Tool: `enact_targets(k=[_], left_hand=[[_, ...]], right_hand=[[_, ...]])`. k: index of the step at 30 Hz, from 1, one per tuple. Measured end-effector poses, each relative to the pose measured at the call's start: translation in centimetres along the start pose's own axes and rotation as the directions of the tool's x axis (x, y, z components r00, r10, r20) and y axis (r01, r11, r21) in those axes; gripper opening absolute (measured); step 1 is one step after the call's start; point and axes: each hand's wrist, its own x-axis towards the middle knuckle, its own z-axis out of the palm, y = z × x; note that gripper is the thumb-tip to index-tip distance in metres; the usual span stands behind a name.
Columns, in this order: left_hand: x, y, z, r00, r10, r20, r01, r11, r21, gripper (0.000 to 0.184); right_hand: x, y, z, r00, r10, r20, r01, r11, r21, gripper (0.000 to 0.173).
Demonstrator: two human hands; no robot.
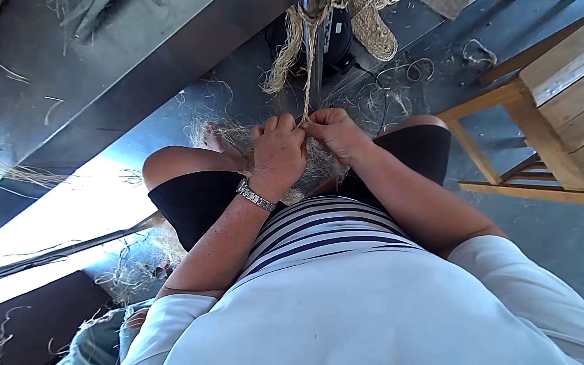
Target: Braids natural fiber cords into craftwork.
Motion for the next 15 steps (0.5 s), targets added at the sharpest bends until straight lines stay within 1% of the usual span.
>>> enact_targets(k=[2, 4, 6, 8, 9, 10, 11, 12, 13, 14, 15], left_hand=[[0.0, 0.0, -0.1, 1.0, 0.001, 0.015, -0.001, 1.0, 0.017, 0.025], [0.0, -0.2, -0.2, 0.998, 0.0, 0.056, 0.001, 1.0, -0.02, 0.027], [0.2, -0.9, -0.5, 0.993, -0.005, 0.115, 0.024, 0.985, -0.169, 0.029], [0.6, -1.9, -0.5, 0.985, -0.041, 0.169, 0.106, 0.913, -0.393, 0.03], [0.8, -2.5, -0.5, 0.979, -0.078, 0.188, 0.167, 0.839, -0.517, 0.029], [1.0, -2.8, -0.4, 0.971, -0.128, 0.204, 0.232, 0.726, -0.647, 0.026], [1.1, -2.9, -0.4, 0.957, -0.173, 0.232, 0.289, 0.564, -0.773, 0.023], [1.1, -2.9, -0.5, 0.945, -0.193, 0.265, 0.323, 0.398, -0.859, 0.021], [1.1, -3.0, -0.6, 0.936, -0.177, 0.303, 0.339, 0.232, -0.912, 0.02], [1.1, -3.2, -0.7, 0.931, -0.14, 0.337, 0.351, 0.097, -0.931, 0.019], [1.0, -3.3, -0.8, 0.927, -0.108, 0.36, 0.364, 0.017, -0.931, 0.018]], right_hand=[[-0.1, 0.1, 0.0, 1.0, 0.0, 0.012, 0.0, 1.0, 0.01, 0.014], [-0.2, 0.1, -0.1, 1.0, -0.003, 0.022, 0.002, 1.0, 0.027, 0.014], [-0.3, 0.1, -0.3, 0.999, -0.015, 0.034, 0.013, 0.999, 0.053, 0.014], [-0.4, 0.2, -0.6, 0.998, -0.024, 0.057, 0.02, 0.997, 0.078, 0.014], [-0.4, 0.2, -0.9, 0.997, -0.028, 0.075, 0.022, 0.996, 0.09, 0.015], [-0.4, 0.2, -1.1, 0.995, -0.036, 0.092, 0.027, 0.995, 0.099, 0.016], [-0.5, 0.3, -1.2, 0.994, -0.043, 0.105, 0.032, 0.994, 0.106, 0.017], [-0.5, 0.3, -1.3, 0.992, -0.049, 0.115, 0.036, 0.993, 0.11, 0.017], [-0.6, 0.3, -1.4, 0.991, -0.054, 0.124, 0.04, 0.993, 0.113, 0.017], [-0.6, 0.2, -1.5, 0.989, -0.06, 0.133, 0.045, 0.993, 0.114, 0.017], [-0.6, 0.2, -1.5, 0.988, -0.068, 0.138, 0.053, 0.992, 0.112, 0.018]])
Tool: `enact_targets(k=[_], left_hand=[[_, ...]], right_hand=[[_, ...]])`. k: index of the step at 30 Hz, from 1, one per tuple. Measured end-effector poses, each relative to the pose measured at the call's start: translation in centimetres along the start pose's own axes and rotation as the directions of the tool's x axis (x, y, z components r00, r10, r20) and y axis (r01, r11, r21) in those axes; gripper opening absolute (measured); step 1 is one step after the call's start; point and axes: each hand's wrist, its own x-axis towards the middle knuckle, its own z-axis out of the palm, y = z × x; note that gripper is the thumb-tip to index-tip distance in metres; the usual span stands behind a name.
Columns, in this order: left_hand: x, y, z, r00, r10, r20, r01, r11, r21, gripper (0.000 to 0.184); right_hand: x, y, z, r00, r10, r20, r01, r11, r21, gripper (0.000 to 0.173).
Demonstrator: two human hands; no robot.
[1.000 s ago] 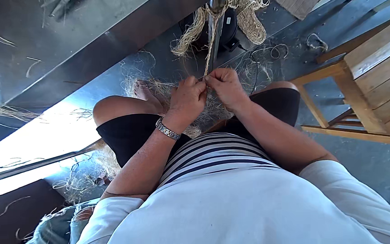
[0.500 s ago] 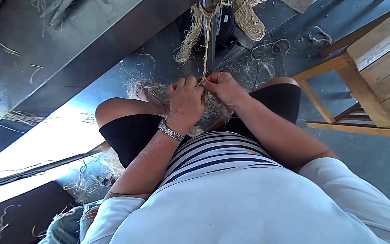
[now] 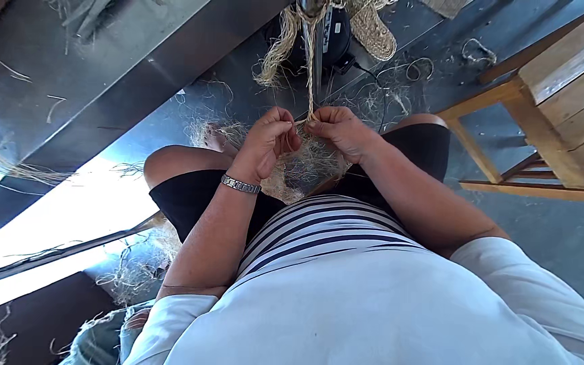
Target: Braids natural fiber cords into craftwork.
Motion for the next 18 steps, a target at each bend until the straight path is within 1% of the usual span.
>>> enact_targets(k=[1, 2, 3, 5, 6, 8, 10, 12, 13, 14, 16, 17, 18], left_hand=[[0.0, 0.1, 0.0, 1.0, -0.02, 0.017, 0.02, 0.999, -0.03, 0.018], [0.0, 0.3, 0.0, 0.999, -0.037, 0.024, 0.037, 0.999, -0.021, 0.018], [-0.1, 0.6, -0.1, 0.998, -0.053, 0.018, 0.052, 0.998, 0.036, 0.017], [-0.5, 1.6, -0.6, 0.999, -0.05, -0.001, 0.049, 0.974, 0.221, 0.014], [-0.9, 2.2, -1.0, 0.999, -0.043, 0.0, 0.041, 0.944, 0.329, 0.013], [-1.8, 3.0, -2.0, 0.999, -0.045, 0.019, 0.028, 0.852, 0.522, 0.017], [-2.7, 3.0, -3.3, 1.0, -0.026, 0.015, 0.01, 0.775, 0.632, 0.022], [-4.1, 3.2, -5.4, 0.999, 0.038, -0.019, -0.012, 0.696, 0.718, 0.024], [-4.9, 3.5, -6.5, 0.994, 0.087, -0.073, 0.003, 0.621, 0.784, 0.027], [-5.9, 4.0, -7.3, 0.976, 0.149, -0.156, 0.061, 0.502, 0.863, 0.03], [-7.5, 5.7, -7.6, 0.932, 0.224, -0.285, 0.217, 0.284, 0.934, 0.039], [-8.2, 6.3, -6.9, 0.912, 0.279, -0.3, 0.252, 0.196, 0.948, 0.041], [-8.7, 6.9, -5.8, 0.897, 0.343, -0.279, 0.25, 0.127, 0.96, 0.042]], right_hand=[[0.0, -0.1, 0.0, 1.0, -0.006, 0.004, 0.006, 1.0, -0.007, 0.018], [-0.1, -0.1, -0.1, 1.0, -0.013, 0.005, 0.013, 1.0, -0.013, 0.018], [-0.1, -0.2, -0.2, 1.0, -0.02, 0.007, 0.021, 1.0, -0.022, 0.019], [-0.3, -0.3, -0.7, 1.0, -0.027, 0.007, 0.027, 0.998, -0.061, 0.018], [-0.4, -0.3, -1.0, 1.0, -0.031, 0.008, 0.031, 0.997, -0.077, 0.018], [-0.4, -0.5, -1.2, 0.999, -0.035, 0.017, 0.036, 0.993, -0.109, 0.019], [-0.6, -0.9, -1.2, 0.999, -0.036, 0.014, 0.038, 0.985, -0.168, 0.019], [-0.7, -1.1, -1.3, 0.999, -0.053, 0.01, 0.054, 0.977, -0.205, 0.02], [-0.8, -1.1, -1.4, 0.998, -0.068, 0.006, 0.068, 0.973, -0.22, 0.019], [-0.8, -1.0, -1.7, 0.996, -0.084, 0.002, 0.082, 0.967, -0.241, 0.018], [-1.0, -1.0, -2.0, 0.993, -0.114, -0.001, 0.108, 0.945, -0.309, 0.015], [-1.1, -1.1, -2.0, 0.992, -0.123, -0.001, 0.115, 0.933, -0.341, 0.015], [-1.1, -1.2, -1.9, 0.991, -0.132, 0.007, 0.125, 0.921, -0.368, 0.016]])
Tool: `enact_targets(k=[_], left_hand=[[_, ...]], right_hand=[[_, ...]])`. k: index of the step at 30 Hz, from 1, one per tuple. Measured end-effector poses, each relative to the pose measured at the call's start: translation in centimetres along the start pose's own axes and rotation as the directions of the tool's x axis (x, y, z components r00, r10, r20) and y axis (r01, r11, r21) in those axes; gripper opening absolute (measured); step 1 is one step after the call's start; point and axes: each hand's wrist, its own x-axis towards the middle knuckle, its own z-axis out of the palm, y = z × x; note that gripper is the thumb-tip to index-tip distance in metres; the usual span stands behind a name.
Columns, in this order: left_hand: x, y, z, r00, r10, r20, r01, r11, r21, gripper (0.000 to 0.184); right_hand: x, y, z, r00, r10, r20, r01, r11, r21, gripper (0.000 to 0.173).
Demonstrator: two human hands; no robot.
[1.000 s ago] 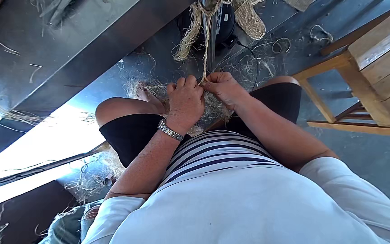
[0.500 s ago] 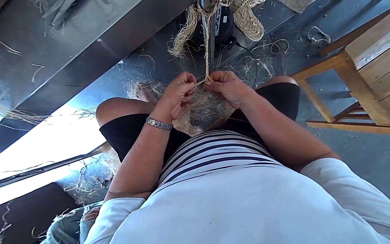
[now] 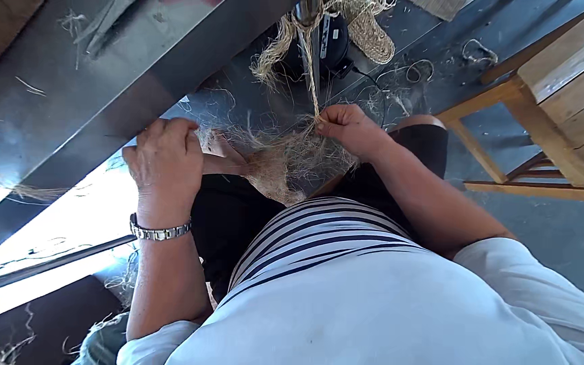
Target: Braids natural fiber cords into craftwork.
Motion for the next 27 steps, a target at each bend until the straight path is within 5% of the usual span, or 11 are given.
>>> enact_targets(k=[3, 5, 7, 10, 13, 20, 27], left_hand=[[-1.0, 4.5, -0.3, 0.956, 0.265, -0.126, -0.272, 0.962, -0.039, 0.039], [0.3, 7.2, 2.1, 0.915, 0.399, -0.059, -0.398, 0.871, -0.29, 0.042], [2.8, 9.1, 5.6, 0.9, 0.419, 0.124, -0.28, 0.771, -0.572, 0.048], [4.7, 10.8, 9.4, 0.898, 0.38, 0.221, -0.071, 0.622, -0.78, 0.036], [5.2, 11.2, 10.0, 0.885, 0.387, 0.26, -0.023, 0.592, -0.806, 0.02], [6.2, 11.1, 9.2, 0.809, 0.43, 0.4, 0.176, 0.473, -0.864, 0.024], [6.3, 11.1, 9.6, 0.829, 0.433, 0.355, 0.13, 0.468, -0.874, 0.028]], right_hand=[[0.1, -0.2, 0.5, 0.998, -0.061, 0.011, 0.062, 0.998, -0.008, 0.019], [0.2, -0.2, 0.7, 0.996, -0.086, -0.003, 0.086, 0.996, 0.009, 0.019], [0.2, 0.0, 0.9, 0.996, -0.081, -0.025, 0.082, 0.996, 0.035, 0.018], [-0.4, -0.3, 0.6, 0.998, -0.054, -0.045, 0.056, 0.997, 0.049, 0.016], [-0.8, 0.4, -0.4, 0.996, -0.058, -0.067, 0.061, 0.998, 0.035, 0.014], [-0.6, 1.5, -0.7, 0.989, -0.129, -0.072, 0.133, 0.99, 0.047, 0.015], [-0.3, 1.9, -1.0, 0.986, -0.164, -0.039, 0.164, 0.986, 0.006, 0.016]])
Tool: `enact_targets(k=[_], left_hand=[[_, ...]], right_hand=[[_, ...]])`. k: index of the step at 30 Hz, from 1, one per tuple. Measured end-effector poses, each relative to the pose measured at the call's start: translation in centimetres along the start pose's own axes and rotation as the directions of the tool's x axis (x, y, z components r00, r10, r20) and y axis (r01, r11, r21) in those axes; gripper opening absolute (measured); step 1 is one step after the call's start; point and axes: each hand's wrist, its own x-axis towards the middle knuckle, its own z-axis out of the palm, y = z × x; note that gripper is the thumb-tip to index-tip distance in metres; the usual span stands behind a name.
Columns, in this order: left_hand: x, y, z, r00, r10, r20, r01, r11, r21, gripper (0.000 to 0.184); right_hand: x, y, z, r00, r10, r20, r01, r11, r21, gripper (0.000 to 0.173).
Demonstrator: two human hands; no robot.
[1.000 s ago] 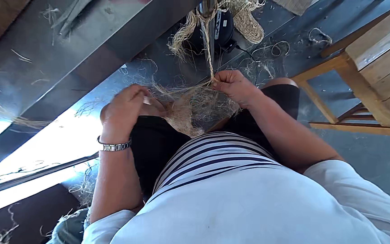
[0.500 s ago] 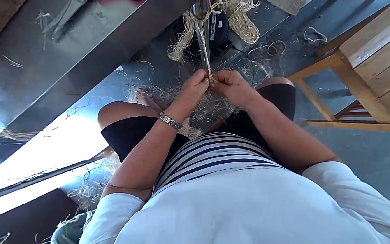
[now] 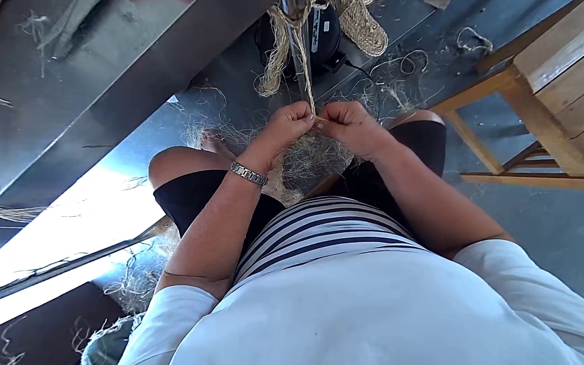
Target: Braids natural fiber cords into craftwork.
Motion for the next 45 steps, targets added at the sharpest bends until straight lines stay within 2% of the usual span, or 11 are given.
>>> enact_targets(k=[6, 12, 16, 21, 25, 33, 35, 38, 42, 43, 45], left_hand=[[0.2, -0.6, 0.9, 0.995, 0.052, -0.085, -0.063, 0.988, -0.138, 0.028], [0.4, -1.2, 0.8, 0.977, 0.165, -0.138, -0.12, 0.951, 0.284, 0.023], [0.2, -1.4, 0.6, 0.983, 0.106, -0.152, -0.049, 0.94, 0.338, 0.024], [-0.4, -0.7, 0.9, 0.991, -0.01, -0.131, 0.009, 1.0, -0.007, 0.021], [-1.5, 0.1, 0.6, 0.983, -0.174, -0.051, 0.149, 0.934, -0.324, 0.02], [-2.5, 0.1, -0.5, 0.988, -0.15, -0.042, 0.121, 0.908, -0.4, 0.023], [-2.6, 0.1, -0.5, 0.987, -0.149, -0.054, 0.114, 0.905, -0.409, 0.024], [-2.6, -0.1, -0.6, 0.988, -0.138, -0.064, 0.1, 0.904, -0.416, 0.024], [-2.6, 0.0, -0.6, 0.988, -0.132, -0.083, 0.091, 0.92, -0.38, 0.025], [-2.5, 0.1, -0.6, 0.987, -0.126, -0.095, 0.084, 0.929, -0.359, 0.025], [-2.5, -0.2, -0.3, 0.987, -0.119, -0.104, 0.079, 0.941, -0.328, 0.024]], right_hand=[[0.0, 0.1, 0.1, 0.995, -0.088, -0.037, 0.083, 0.988, -0.128, 0.018], [-0.8, -1.3, -0.7, 0.998, 0.01, -0.06, -0.025, 0.966, -0.259, 0.02], [-2.2, -4.7, -0.4, 0.998, 0.037, -0.056, -0.059, 0.874, -0.483, 0.027], [-3.8, -6.0, 5.2, 0.999, -0.011, 0.033, 0.031, 0.701, -0.712, 0.024], [-4.6, -3.9, 6.3, 0.996, -0.027, 0.083, 0.077, 0.721, -0.689, 0.023], [-14.2, -3.3, -5.4, 0.971, 0.219, 0.101, -0.147, 0.871, -0.468, 0.026], [-18.4, -2.9, -8.8, 0.871, 0.49, -0.005, -0.439, 0.776, -0.453, 0.023], [-26.6, 2.4, -12.2, 0.568, 0.8, -0.193, -0.796, 0.475, -0.375, 0.021], [-32.7, 7.8, -13.4, 0.043, 0.971, -0.234, -0.792, -0.11, -0.601, 0.033], [-31.5, 6.8, -13.3, 0.075, 0.952, -0.297, -0.783, -0.129, -0.609, 0.035], [-27.5, 3.2, -13.0, 0.396, 0.776, -0.492, -0.81, 0.042, -0.585, 0.034]])
